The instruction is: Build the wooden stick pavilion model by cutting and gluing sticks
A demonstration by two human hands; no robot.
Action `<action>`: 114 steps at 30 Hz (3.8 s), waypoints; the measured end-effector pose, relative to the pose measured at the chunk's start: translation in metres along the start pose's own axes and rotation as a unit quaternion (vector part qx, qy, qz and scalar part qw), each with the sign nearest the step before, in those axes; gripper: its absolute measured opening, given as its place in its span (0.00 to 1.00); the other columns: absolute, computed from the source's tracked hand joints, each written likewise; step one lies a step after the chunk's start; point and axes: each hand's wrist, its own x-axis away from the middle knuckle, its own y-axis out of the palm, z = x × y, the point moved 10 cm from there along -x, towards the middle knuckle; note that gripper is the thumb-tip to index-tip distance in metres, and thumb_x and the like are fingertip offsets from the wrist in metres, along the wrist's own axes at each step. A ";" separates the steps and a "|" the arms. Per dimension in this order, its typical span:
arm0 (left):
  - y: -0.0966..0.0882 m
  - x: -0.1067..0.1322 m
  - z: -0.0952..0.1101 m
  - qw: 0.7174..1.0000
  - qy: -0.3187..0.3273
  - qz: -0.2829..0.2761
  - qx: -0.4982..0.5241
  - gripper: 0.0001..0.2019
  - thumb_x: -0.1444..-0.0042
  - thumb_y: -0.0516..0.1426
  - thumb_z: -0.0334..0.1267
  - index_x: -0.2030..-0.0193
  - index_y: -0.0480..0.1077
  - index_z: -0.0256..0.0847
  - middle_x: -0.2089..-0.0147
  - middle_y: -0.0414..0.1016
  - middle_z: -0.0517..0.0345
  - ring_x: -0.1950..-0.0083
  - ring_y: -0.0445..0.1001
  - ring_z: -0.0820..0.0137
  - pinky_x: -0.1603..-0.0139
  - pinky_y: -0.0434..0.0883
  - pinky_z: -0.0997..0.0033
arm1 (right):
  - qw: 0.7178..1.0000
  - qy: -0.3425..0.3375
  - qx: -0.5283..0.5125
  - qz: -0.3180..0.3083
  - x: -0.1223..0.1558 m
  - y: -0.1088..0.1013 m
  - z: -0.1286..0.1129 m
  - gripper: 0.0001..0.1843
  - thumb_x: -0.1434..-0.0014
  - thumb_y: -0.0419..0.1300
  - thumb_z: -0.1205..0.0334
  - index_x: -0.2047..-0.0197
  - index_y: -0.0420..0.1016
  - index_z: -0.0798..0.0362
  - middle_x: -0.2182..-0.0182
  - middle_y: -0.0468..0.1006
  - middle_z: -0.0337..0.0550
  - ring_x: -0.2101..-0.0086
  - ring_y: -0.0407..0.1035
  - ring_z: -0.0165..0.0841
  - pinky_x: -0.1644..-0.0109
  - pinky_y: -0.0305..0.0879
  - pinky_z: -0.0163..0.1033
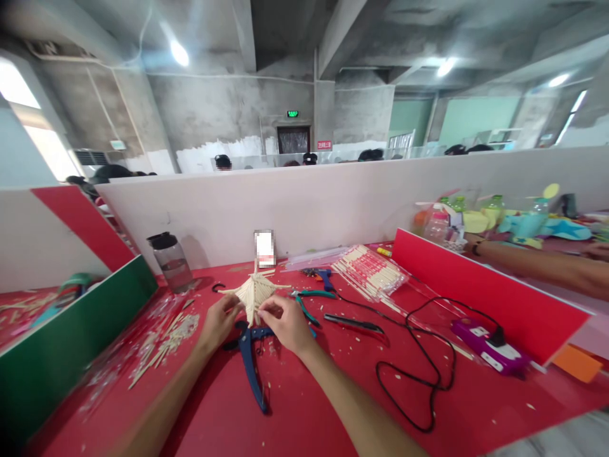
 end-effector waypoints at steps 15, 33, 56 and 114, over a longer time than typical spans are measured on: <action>0.006 0.001 -0.008 0.999 -0.029 -0.018 0.033 0.12 0.44 0.57 0.47 0.67 0.68 0.40 0.68 0.73 0.58 0.64 0.74 0.68 0.61 0.72 0.71 | 0.999 -0.016 0.029 0.023 0.002 -0.004 -0.009 0.05 0.41 0.61 0.61 0.68 0.76 0.53 0.71 0.79 0.40 0.70 0.73 0.32 0.64 0.68 0.34; 0.009 0.001 -0.002 0.997 -0.033 -0.036 0.060 0.10 0.42 0.56 0.45 0.66 0.69 0.39 0.67 0.74 0.58 0.63 0.75 0.68 0.60 0.73 0.72 | 0.997 -0.010 0.015 0.068 0.004 -0.009 -0.010 0.07 0.42 0.61 0.58 0.68 0.72 0.52 0.72 0.76 0.40 0.71 0.70 0.32 0.65 0.67 0.35; 0.008 0.001 -0.003 0.999 -0.018 -0.032 0.021 0.11 0.42 0.56 0.45 0.63 0.72 0.40 0.63 0.78 0.55 0.61 0.77 0.66 0.59 0.74 0.71 | 0.997 0.011 -0.015 0.075 0.002 -0.006 0.000 0.09 0.45 0.64 0.56 0.67 0.73 0.53 0.71 0.77 0.40 0.70 0.72 0.33 0.65 0.68 0.35; 0.011 0.002 -0.009 0.999 -0.023 -0.046 0.016 0.12 0.41 0.55 0.44 0.61 0.72 0.39 0.60 0.79 0.54 0.59 0.78 0.66 0.55 0.74 0.70 | 0.999 -0.008 -0.007 0.047 0.001 -0.005 0.002 0.05 0.44 0.63 0.64 0.63 0.72 0.52 0.66 0.78 0.41 0.62 0.75 0.35 0.56 0.69 0.37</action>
